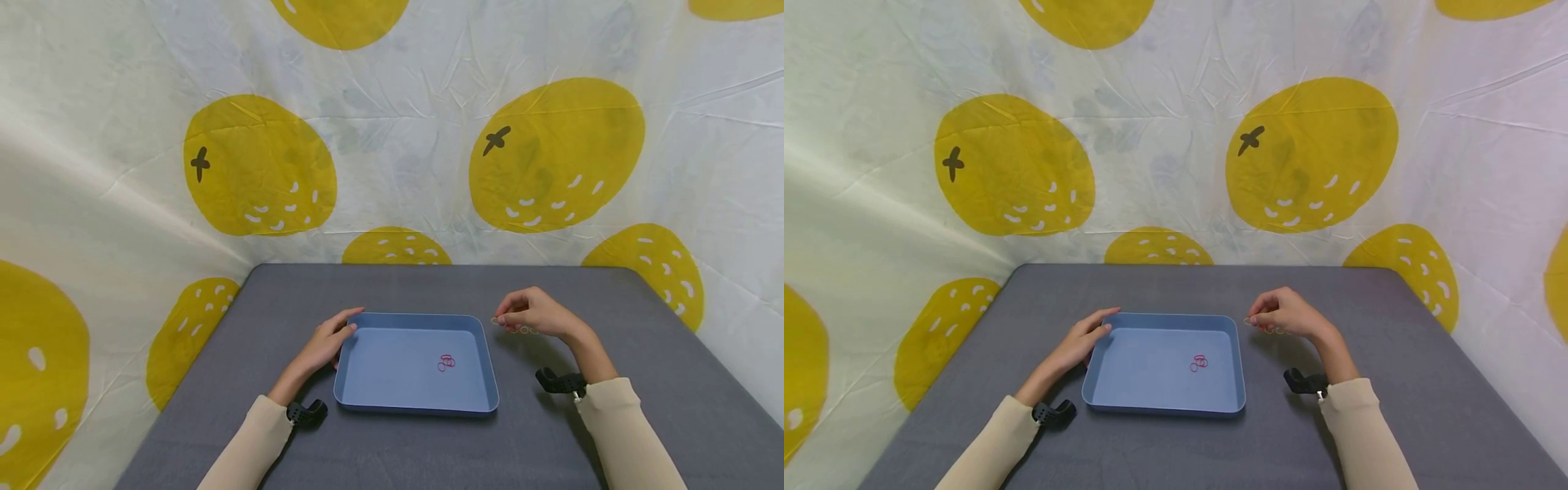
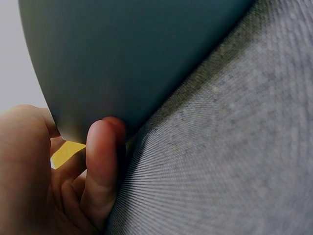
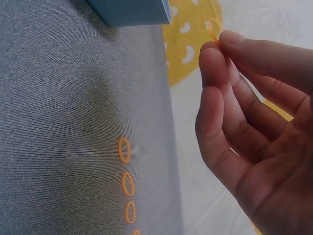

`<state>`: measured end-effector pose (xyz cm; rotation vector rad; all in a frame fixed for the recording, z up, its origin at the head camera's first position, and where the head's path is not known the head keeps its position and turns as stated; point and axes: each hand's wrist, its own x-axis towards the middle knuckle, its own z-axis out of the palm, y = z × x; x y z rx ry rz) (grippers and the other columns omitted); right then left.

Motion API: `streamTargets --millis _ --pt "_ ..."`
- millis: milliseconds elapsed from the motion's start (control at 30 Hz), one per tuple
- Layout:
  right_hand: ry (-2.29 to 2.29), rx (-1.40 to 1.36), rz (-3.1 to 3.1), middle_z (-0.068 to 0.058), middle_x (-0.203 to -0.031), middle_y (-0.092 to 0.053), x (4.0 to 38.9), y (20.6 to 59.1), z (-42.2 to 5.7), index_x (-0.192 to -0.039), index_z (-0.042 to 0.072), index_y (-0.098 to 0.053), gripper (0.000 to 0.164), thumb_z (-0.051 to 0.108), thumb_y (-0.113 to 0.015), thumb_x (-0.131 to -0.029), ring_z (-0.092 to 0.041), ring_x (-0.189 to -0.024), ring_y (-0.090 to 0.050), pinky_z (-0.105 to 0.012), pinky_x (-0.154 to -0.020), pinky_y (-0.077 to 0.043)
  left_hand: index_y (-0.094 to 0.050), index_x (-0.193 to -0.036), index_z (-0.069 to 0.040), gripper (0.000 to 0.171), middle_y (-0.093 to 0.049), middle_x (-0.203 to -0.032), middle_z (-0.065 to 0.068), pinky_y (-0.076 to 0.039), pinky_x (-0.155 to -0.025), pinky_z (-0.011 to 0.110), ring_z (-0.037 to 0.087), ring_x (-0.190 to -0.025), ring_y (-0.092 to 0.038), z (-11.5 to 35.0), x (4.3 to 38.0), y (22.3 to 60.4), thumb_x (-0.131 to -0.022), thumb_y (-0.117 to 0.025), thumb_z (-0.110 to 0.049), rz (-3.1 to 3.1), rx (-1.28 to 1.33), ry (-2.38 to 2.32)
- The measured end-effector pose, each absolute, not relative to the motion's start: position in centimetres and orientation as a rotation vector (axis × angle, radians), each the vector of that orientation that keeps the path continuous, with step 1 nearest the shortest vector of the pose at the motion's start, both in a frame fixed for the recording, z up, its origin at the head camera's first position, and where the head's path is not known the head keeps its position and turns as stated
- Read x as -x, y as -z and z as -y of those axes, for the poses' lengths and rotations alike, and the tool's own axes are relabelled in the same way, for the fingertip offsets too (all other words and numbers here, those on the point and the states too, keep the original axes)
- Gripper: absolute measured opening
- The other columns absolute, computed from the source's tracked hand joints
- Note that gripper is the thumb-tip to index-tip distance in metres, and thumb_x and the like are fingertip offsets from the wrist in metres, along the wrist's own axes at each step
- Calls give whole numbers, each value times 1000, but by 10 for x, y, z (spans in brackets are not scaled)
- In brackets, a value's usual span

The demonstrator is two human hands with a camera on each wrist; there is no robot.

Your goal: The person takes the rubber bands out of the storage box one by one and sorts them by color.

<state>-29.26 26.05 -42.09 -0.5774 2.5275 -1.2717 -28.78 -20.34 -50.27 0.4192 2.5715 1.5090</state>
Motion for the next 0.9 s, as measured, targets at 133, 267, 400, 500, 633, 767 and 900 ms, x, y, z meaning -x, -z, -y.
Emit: streamTargets --millis 133,267,400,500,633,767,900 --pt "1261 577 -2526 -28 -90 -72 293 421 -260 -102 -4 -75 17 11 -73 -95 -21 -71 -66 -28 -61 -57 -52 -150 -40 41 -66 -109 15 -54 -43 39 20 -41 -51 203 288 503 -110 -51 -31 -2571 -418 -1512" --pt "1276 579 -2520 -22 -87 -72 290 420 -259 -103 -4 -75 17 10 -73 -95 -20 -70 -65 -28 -61 -57 -52 -150 -39 42 -66 -112 16 -54 -42 38 19 -41 -51 204 287 503 -109 -52 -31 -2568 -422 -1516" --pt "1274 577 -2522 -16 -84 -73 290 421 -257 -103 -4 -76 17 11 -73 -96 -19 -70 -65 -27 -60 -56 -52 -151 -36 42 -65 -115 16 -54 -42 39 19 -42 -51 204 287 503 -109 -52 -31 -2565 -433 -1520" --pt "1271 587 -2523 -14 -83 -73 291 423 -257 -102 -3 -75 17 12 -73 -96 -20 -69 -64 -28 -58 -54 -52 -152 -35 43 -65 -111 16 -53 -41 39 18 -41 -51 203 287 504 -109 -53 -32 -2558 -430 -1526" --pt "1258 580 -2532 -15 -84 -73 292 426 -259 -101 -2 -76 16 12 -73 -96 -17 -70 -64 -27 -59 -54 -52 -152 -33 44 -65 -103 16 -53 -40 40 17 -40 -51 203 287 504 -109 -53 -32 -2539 -419 -1543" --pt "1247 577 -2529 -20 -87 -73 293 428 -260 -101 -2 -76 16 13 -73 -95 -17 -71 -64 -29 -61 -55 -52 -152 -33 44 -65 -99 15 -53 -40 40 17 -39 -50 203 287 504 -109 -53 -31 -2535 -415 -1546" --pt "1253 558 -2530 -24 -90 -73 293 427 -260 -101 -1 -76 16 13 -74 -95 -18 -72 -66 -30 -63 -57 -52 -152 -34 43 -66 -103 15 -53 -40 39 18 -40 -51 203 287 505 -109 -53 -32 -2540 -410 -1541"
